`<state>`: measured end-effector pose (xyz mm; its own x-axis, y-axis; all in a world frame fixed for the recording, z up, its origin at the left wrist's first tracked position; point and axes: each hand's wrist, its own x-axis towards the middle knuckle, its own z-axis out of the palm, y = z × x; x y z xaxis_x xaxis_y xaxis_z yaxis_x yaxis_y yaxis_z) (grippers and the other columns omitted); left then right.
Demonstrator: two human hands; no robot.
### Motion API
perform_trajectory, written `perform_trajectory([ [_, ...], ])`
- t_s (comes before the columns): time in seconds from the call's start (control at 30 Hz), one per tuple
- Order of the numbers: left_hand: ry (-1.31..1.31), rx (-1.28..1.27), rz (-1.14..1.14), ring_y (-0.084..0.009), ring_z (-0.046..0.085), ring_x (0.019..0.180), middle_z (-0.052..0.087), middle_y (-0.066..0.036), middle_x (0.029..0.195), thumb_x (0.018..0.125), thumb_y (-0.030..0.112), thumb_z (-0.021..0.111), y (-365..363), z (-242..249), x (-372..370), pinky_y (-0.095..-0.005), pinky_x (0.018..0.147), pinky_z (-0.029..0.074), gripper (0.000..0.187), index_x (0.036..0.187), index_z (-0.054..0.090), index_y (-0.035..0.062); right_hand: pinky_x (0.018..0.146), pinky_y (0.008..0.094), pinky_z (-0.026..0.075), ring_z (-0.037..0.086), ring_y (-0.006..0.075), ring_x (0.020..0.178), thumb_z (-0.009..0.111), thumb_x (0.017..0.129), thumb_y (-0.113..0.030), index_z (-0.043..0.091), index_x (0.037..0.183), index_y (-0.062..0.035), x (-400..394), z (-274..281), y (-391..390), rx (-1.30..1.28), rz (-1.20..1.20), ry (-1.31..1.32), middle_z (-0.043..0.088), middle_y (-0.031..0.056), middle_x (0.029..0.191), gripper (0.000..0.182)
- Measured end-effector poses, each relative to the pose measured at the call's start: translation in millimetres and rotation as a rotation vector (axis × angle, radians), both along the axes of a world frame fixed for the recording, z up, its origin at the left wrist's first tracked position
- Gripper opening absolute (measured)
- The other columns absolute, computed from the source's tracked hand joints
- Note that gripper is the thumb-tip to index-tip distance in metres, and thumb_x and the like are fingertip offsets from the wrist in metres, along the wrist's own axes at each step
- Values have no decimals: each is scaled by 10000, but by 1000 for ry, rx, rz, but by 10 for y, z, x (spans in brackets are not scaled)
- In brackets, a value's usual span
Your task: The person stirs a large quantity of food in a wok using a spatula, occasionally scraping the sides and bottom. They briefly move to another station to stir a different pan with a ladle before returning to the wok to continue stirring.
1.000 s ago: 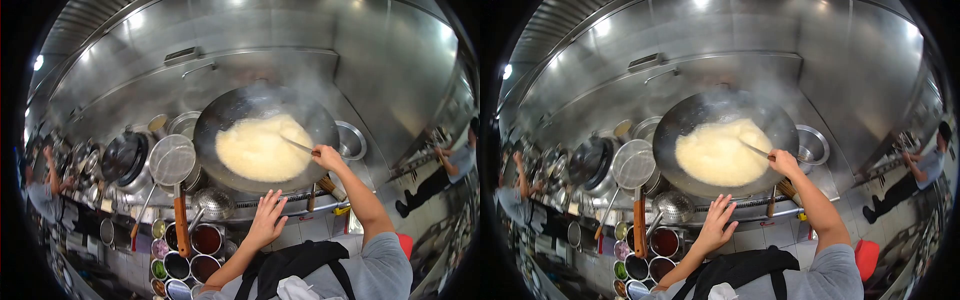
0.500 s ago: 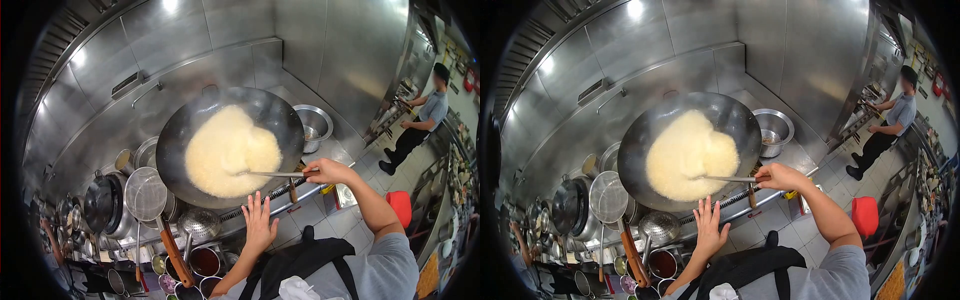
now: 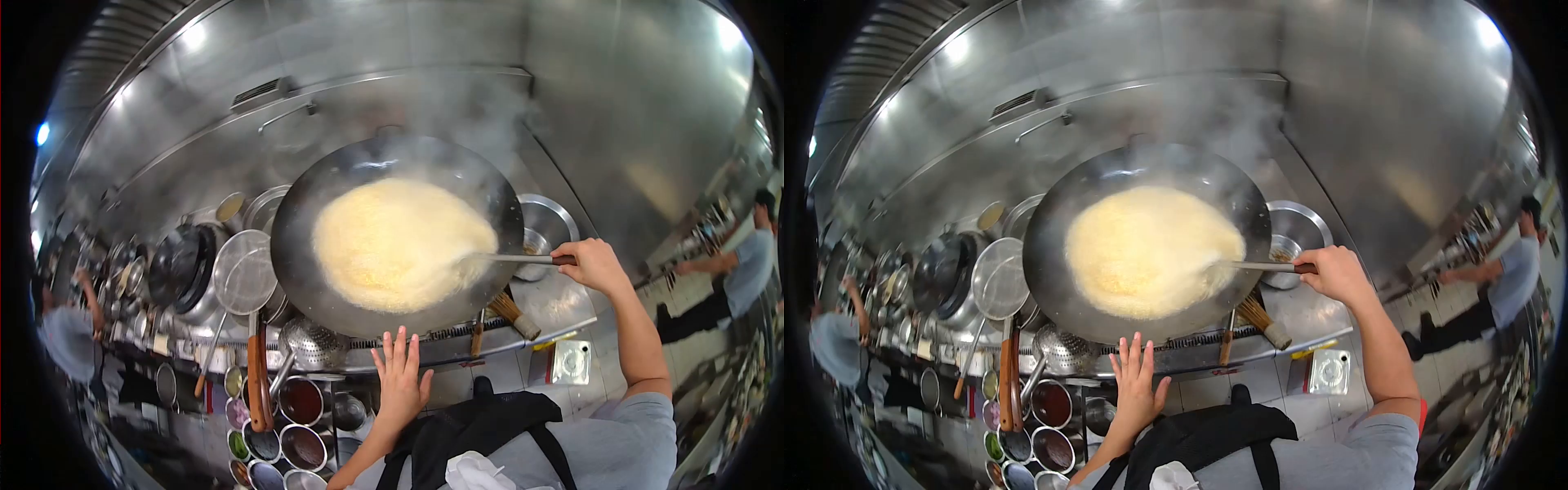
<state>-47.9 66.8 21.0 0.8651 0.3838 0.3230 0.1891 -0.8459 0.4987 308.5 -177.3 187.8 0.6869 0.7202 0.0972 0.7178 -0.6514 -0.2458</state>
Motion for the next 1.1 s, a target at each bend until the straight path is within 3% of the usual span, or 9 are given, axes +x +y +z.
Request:
perform_trajectory([
  [0.1, 7, 11, 135, -555, 133, 1672, 242, -264, 1803, 929, 189, 798, -190, -28, 104, -768, 1286, 105, 901, 1700, 364, 19, 838, 486, 622, 792, 344, 910, 830, 896, -229, 834, 1166, -175, 544, -367, 153, -9, 93, -158, 830, 101, 947, 276],
  [0.33, -27, 21, 445, -588, 112, 1664, 134, -312, 1816, 911, 167, 809, -576, -97, 392, -759, 1285, 159, 934, 1722, 354, 84, 829, 518, 611, 776, 394, 922, 791, 944, -236, 782, 1232, -177, 1602, -1148, 1058, 114, 337, -221, 815, 138, 994, 294],
  [0.67, 9, 78, 636, -565, 131, 1670, 128, -306, 1819, 885, 107, 817, -795, -10, 577, -741, 1281, 224, 947, 1723, 376, 127, 837, 550, 615, 772, 420, 950, 740, 987, -228, 781, 1193, -175, 1650, -1364, 2343, 205, 415, -182, 802, 181, 1009, 217],
  [0.87, -30, 69, 662, -567, 142, 1666, 135, -284, 1825, 871, 69, 819, -843, -60, 658, -728, 1288, 227, 956, 1718, 382, 142, 889, 542, 616, 778, 406, 1028, 752, 949, -232, 783, 1194, -151, 1830, -1412, 2100, 159, 415, -69, 814, 182, 1073, 260],
  [0.93, -42, 54, 677, -567, 135, 1667, 133, -280, 1827, 870, 60, 814, -846, -90, 674, -719, 1297, 217, 954, 1717, 384, 150, 908, 528, 611, 773, 388, 1042, 763, 965, -253, 770, 1239, -153, 1864, -1365, 1776, 118, 412, -10, 814, 142, 1155, 291],
  [1.1, -76, 31, 668, -569, 132, 1668, 134, -281, 1827, 874, 56, 812, -834, -107, 696, -710, 1304, 208, 938, 1709, 396, 154, 882, 524, 614, 775, 400, 1023, 760, 921, -195, 761, 1216, -133, 1851, -982, 790, 104, 394, 2, 816, 156, 1052, 301],
])
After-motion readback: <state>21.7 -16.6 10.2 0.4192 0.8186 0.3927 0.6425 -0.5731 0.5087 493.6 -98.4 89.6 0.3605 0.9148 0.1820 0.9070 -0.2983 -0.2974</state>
